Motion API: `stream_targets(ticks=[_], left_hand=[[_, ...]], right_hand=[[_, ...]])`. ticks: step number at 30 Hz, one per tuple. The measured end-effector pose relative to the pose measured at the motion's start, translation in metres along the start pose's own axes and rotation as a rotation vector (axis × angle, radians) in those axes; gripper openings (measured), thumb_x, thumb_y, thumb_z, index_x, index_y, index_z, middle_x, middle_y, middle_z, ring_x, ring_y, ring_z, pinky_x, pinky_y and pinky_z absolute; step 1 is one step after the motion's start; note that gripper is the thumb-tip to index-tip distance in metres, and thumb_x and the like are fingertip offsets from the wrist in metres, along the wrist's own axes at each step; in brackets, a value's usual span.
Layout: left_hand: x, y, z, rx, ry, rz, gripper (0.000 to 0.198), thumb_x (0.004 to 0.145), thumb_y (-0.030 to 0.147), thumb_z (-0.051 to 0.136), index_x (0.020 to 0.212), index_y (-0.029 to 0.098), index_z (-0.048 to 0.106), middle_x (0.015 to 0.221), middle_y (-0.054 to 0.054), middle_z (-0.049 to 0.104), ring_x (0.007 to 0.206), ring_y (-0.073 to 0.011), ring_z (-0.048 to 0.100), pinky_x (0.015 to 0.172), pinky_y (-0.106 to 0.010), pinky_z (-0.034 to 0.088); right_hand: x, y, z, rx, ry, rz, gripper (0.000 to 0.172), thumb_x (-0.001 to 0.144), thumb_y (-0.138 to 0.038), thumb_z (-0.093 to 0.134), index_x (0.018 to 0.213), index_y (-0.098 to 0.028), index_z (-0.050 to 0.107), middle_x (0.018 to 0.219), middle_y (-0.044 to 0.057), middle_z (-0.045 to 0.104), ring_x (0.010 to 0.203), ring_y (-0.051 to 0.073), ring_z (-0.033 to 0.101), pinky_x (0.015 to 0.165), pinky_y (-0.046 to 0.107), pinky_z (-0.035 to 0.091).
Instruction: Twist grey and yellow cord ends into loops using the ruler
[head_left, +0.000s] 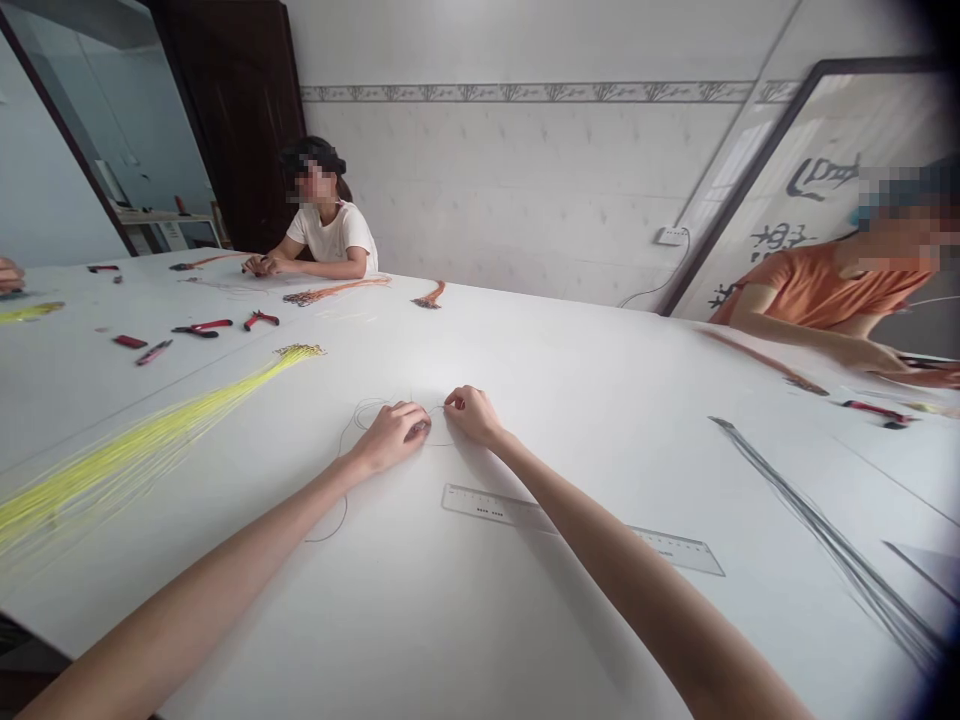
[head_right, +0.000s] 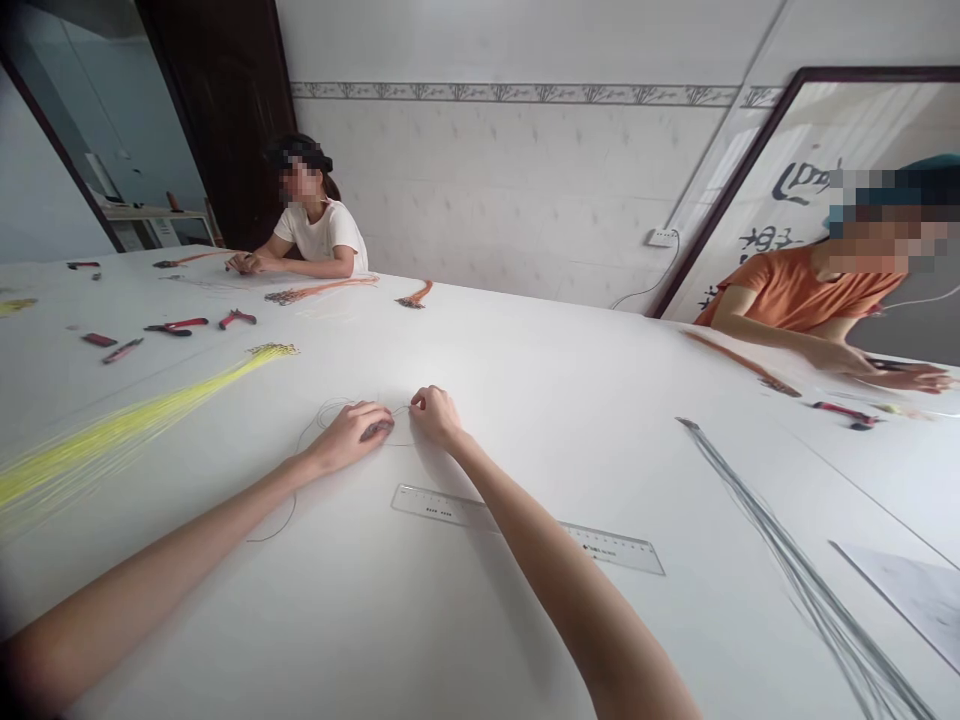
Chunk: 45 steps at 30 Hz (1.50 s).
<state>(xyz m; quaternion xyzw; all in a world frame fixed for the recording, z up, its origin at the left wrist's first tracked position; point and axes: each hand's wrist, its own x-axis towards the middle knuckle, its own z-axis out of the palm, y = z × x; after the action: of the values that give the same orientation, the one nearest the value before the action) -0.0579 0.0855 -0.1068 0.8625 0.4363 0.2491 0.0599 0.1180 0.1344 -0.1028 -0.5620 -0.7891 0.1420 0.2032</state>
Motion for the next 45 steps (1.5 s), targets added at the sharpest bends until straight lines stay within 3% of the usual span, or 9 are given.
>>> stream_targets(ticks=[7, 14, 23, 36, 45], left_hand=[[-0.001, 0.005, -0.002, 0.047, -0.014, 0.005, 0.015, 0.090, 0.023, 0.047, 0.092, 0.014, 0.059, 0.095, -0.005, 0.061, 0.093, -0.0173, 0.055, 0.086, -0.039, 0.043], [-0.001, 0.009, -0.007, 0.100, -0.010, -0.011, 0.011, 0.088, 0.021, 0.049, 0.087, 0.013, 0.057, 0.087, -0.003, 0.059, 0.086, -0.0165, 0.055, 0.081, -0.036, 0.043], [-0.001, 0.008, -0.004, 0.088, 0.005, -0.013, 0.013, 0.085, 0.016, 0.040, 0.087, 0.017, 0.053, 0.089, -0.004, 0.060, 0.088, -0.0190, 0.054, 0.082, -0.036, 0.041], [-0.001, 0.003, -0.002, 0.051, 0.050, -0.009, 0.009, 0.083, 0.014, 0.042, 0.088, 0.018, 0.048, 0.089, -0.003, 0.058, 0.086, -0.0187, 0.055, 0.081, -0.036, 0.043], [-0.002, 0.000, -0.002, 0.053, 0.158, -0.023, 0.012, 0.082, 0.015, 0.045, 0.092, 0.017, 0.050, 0.097, -0.007, 0.057, 0.111, -0.0240, 0.046, 0.091, -0.040, 0.041]], right_hand=[[0.001, -0.004, -0.001, -0.018, -0.045, 0.011, 0.022, 0.090, -0.031, 0.050, 0.101, -0.014, 0.059, 0.101, 0.006, 0.060, 0.089, 0.016, 0.059, 0.078, 0.035, 0.050], [-0.001, 0.005, -0.014, -0.017, -0.139, -0.077, 0.021, 0.089, -0.031, 0.051, 0.099, -0.013, 0.059, 0.100, 0.006, 0.060, 0.086, 0.015, 0.059, 0.076, 0.033, 0.051], [-0.013, 0.012, -0.016, 0.036, -0.160, -0.126, 0.019, 0.089, -0.029, 0.052, 0.097, -0.013, 0.059, 0.100, 0.006, 0.059, 0.085, 0.014, 0.058, 0.074, 0.032, 0.051], [-0.026, -0.010, -0.006, 0.092, -0.008, -0.004, 0.020, 0.088, -0.031, 0.053, 0.087, -0.013, 0.060, 0.092, 0.004, 0.060, 0.085, 0.015, 0.057, 0.079, 0.034, 0.047], [-0.025, -0.003, 0.000, 0.180, 0.044, -0.006, 0.019, 0.088, -0.030, 0.052, 0.087, -0.013, 0.060, 0.093, 0.005, 0.061, 0.091, 0.016, 0.057, 0.085, 0.038, 0.045]])
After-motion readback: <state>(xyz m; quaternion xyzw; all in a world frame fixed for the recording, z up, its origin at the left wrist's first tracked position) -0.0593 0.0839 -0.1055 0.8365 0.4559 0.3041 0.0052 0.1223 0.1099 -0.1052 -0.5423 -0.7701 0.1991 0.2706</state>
